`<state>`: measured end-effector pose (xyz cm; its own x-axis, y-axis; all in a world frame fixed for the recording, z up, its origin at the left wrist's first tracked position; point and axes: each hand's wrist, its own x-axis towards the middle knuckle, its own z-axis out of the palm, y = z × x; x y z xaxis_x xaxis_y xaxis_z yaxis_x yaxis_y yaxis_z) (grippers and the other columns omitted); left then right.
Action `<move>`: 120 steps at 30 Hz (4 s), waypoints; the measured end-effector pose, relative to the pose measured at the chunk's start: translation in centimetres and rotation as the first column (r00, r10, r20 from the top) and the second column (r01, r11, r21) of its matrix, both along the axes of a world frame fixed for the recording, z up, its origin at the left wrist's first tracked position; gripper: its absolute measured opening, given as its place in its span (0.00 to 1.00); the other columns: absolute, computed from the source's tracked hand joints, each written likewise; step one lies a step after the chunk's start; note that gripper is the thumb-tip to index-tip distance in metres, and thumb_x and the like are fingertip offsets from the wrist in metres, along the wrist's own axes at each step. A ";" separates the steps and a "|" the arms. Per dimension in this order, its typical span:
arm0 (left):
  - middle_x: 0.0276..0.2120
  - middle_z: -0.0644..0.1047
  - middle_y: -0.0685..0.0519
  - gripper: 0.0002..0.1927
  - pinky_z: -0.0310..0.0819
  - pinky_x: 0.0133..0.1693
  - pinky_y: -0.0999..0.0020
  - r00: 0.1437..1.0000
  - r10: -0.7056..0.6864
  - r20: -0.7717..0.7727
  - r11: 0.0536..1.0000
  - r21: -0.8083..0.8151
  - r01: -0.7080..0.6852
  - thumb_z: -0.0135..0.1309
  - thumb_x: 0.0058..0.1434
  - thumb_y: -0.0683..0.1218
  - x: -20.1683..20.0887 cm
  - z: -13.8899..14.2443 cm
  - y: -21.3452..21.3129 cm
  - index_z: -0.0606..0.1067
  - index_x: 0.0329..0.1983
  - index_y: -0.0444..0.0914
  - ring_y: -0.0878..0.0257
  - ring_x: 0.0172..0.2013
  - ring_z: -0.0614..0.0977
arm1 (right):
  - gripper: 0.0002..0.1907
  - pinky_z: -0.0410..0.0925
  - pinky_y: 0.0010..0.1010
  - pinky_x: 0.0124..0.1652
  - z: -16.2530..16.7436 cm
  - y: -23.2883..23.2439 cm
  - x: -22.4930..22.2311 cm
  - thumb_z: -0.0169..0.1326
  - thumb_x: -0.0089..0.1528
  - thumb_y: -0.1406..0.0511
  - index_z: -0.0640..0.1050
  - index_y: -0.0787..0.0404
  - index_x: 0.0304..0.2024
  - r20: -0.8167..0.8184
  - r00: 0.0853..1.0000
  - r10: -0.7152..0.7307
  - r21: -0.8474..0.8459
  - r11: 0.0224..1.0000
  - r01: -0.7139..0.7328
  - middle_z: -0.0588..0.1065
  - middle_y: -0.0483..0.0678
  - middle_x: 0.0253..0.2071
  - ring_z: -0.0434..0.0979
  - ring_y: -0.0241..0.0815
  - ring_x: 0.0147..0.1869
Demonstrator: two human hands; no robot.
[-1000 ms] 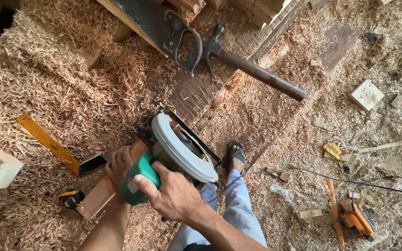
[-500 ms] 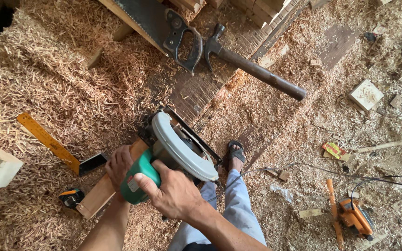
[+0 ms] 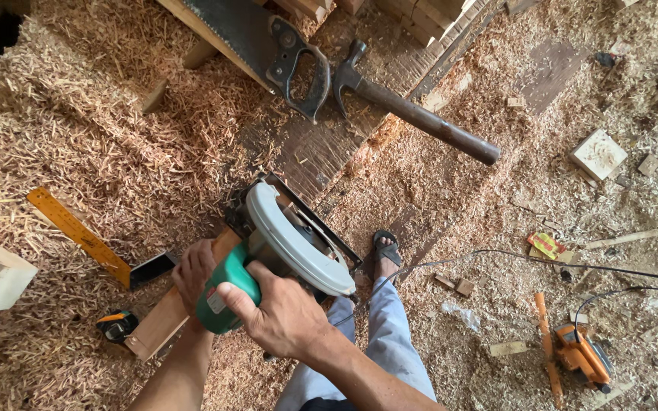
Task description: The person measures a wooden plank with a tape measure, marks it with a pencil and square, then uses a circular saw to cut the plank along the marked line. The cut piece is set aside and the process is repeated on another plank.
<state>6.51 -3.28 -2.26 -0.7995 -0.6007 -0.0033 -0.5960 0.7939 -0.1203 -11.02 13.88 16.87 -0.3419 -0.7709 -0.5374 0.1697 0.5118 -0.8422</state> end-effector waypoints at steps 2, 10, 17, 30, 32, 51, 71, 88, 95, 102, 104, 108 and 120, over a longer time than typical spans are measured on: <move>0.60 0.74 0.53 0.24 0.66 0.57 0.51 1.000 -0.002 -0.002 1.000 -0.001 0.002 0.49 0.68 0.54 0.0 0.0 0.1 0.66 0.64 0.41 0.56 0.64 0.73 | 0.40 0.72 0.47 0.34 0.0 0.0 0.0 0.36 0.64 0.36 0.73 0.65 0.50 0.005 1.000 0.004 0.008 1.000 -0.004 0.76 0.57 0.22 0.82 0.55 0.30; 0.60 0.74 0.53 0.24 0.66 0.57 0.53 1.000 -0.019 -0.011 0.999 -0.029 0.018 0.49 0.68 0.53 -0.1 0.3 0.1 0.67 0.64 0.40 0.57 0.64 0.74 | 0.38 0.71 0.49 0.36 0.3 0.1 0.1 0.37 0.65 0.37 0.73 0.64 0.48 -0.019 1.000 -0.010 0.022 1.000 0.011 0.76 0.60 0.24 0.81 0.60 0.33; 0.60 0.74 0.54 0.23 0.65 0.58 0.54 1.000 -0.006 -0.017 0.999 -0.032 0.005 0.49 0.68 0.53 -0.2 0.2 0.1 0.67 0.64 0.42 0.58 0.64 0.74 | 0.39 0.72 0.49 0.35 0.3 0.0 0.0 0.37 0.64 0.36 0.73 0.65 0.48 0.003 1.000 -0.011 0.005 1.000 0.011 0.76 0.59 0.24 0.82 0.57 0.31; 0.59 0.75 0.53 0.24 0.64 0.58 0.53 0.998 -0.036 -0.056 0.999 -0.025 0.035 0.48 0.68 0.55 0.3 -0.4 -0.1 0.67 0.64 0.41 0.57 0.64 0.74 | 0.41 0.72 0.48 0.35 0.0 -0.4 -0.1 0.35 0.64 0.35 0.73 0.64 0.49 0.004 1.000 0.012 0.022 1.000 -0.012 0.76 0.58 0.24 0.82 0.55 0.31; 0.60 0.75 0.52 0.25 0.64 0.57 0.52 0.997 -0.041 -0.068 0.999 -0.008 0.041 0.48 0.68 0.56 0.3 -0.2 0.0 0.67 0.64 0.40 0.56 0.64 0.73 | 0.41 0.71 0.49 0.35 0.0 -0.5 -0.1 0.35 0.64 0.35 0.73 0.64 0.49 -0.001 1.000 0.011 0.024 1.000 -0.011 0.76 0.59 0.24 0.81 0.56 0.31; 0.58 0.76 0.56 0.23 0.64 0.58 0.53 0.995 -0.047 -0.088 0.999 -0.020 0.046 0.48 0.67 0.55 0.7 -0.8 -0.3 0.70 0.62 0.43 0.58 0.64 0.74 | 0.38 0.71 0.49 0.36 0.3 -1.6 -0.4 0.37 0.64 0.37 0.73 0.65 0.46 0.006 1.000 -0.007 0.026 1.000 0.007 0.76 0.60 0.25 0.81 0.58 0.33; 0.58 0.74 0.57 0.25 0.60 0.60 0.50 0.982 -0.122 -0.141 0.992 0.005 0.124 0.51 0.63 0.58 1.7 -2.4 -0.9 0.71 0.61 0.45 0.58 0.65 0.73 | 0.41 0.71 0.51 0.37 0.2 -3.3 -0.8 0.36 0.64 0.36 0.74 0.65 0.49 -0.020 1.000 -0.006 0.044 0.999 0.007 0.77 0.61 0.27 0.81 0.59 0.34; 0.63 0.69 0.52 0.34 0.65 0.61 0.47 0.938 0.060 -0.341 0.928 0.365 0.073 0.44 0.66 0.69 5.6 -7.8 -1.4 0.60 0.67 0.48 0.58 0.63 0.70 | 0.44 0.73 0.47 0.35 -0.3 -4.6 -1.1 0.31 0.63 0.33 0.75 0.64 0.47 0.012 1.000 0.016 0.021 1.000 -0.016 0.76 0.55 0.24 0.81 0.50 0.31; 0.65 0.68 0.50 0.35 0.65 0.62 0.49 0.301 0.882 0.363 -0.470 0.729 0.498 0.40 0.70 0.69 5.8 -8.3 -2.4 0.60 0.72 0.47 0.59 0.63 0.70 | 0.46 0.73 0.49 0.31 -0.8 -5.4 -1.3 0.28 0.61 0.31 0.75 0.62 0.47 0.057 0.997 0.058 0.044 0.997 -0.061 0.75 0.53 0.26 0.79 0.48 0.31; 0.57 0.73 0.50 0.31 0.69 0.57 0.54 0.268 0.870 0.415 -0.494 0.717 0.492 0.39 0.72 0.68 3.2 -4.7 -2.1 0.66 0.66 0.44 0.61 0.57 0.74 | 0.46 0.73 0.49 0.33 -0.8 -6.0 -1.5 0.29 0.61 0.31 0.75 0.64 0.46 0.020 0.999 0.039 0.018 0.999 -0.039 0.76 0.55 0.26 0.80 0.50 0.31; 0.54 0.73 0.50 0.29 0.70 0.56 0.57 0.306 0.872 0.382 -0.489 0.689 0.534 0.40 0.76 0.69 2.5 -4.4 -1.7 0.66 0.64 0.44 0.63 0.56 0.75 | 0.46 0.73 0.49 0.33 -0.9 -6.2 -1.5 0.30 0.61 0.32 0.75 0.64 0.47 0.026 0.999 0.033 0.024 0.999 -0.034 0.77 0.56 0.26 0.81 0.51 0.31; 0.53 0.74 0.49 0.31 0.71 0.54 0.64 0.191 0.949 0.252 -0.316 0.781 0.539 0.38 0.75 0.69 1.2 -4.0 0.1 0.67 0.63 0.42 0.64 0.54 0.76 | 0.46 0.73 0.49 0.35 -0.9 -6.4 -1.6 0.30 0.62 0.32 0.76 0.65 0.46 0.019 1.000 0.023 0.008 1.000 -0.023 0.77 0.57 0.27 0.81 0.52 0.32; 0.59 0.72 0.51 0.32 0.68 0.60 0.67 0.132 0.924 0.359 -0.378 0.800 0.466 0.38 0.72 0.67 0.4 -1.8 0.4 0.63 0.69 0.44 0.64 0.60 0.72 | 0.45 0.73 0.50 0.39 -0.6 -7.7 -1.8 0.32 0.62 0.33 0.75 0.63 0.50 0.002 0.999 0.034 0.056 0.998 -0.034 0.78 0.57 0.30 0.82 0.52 0.36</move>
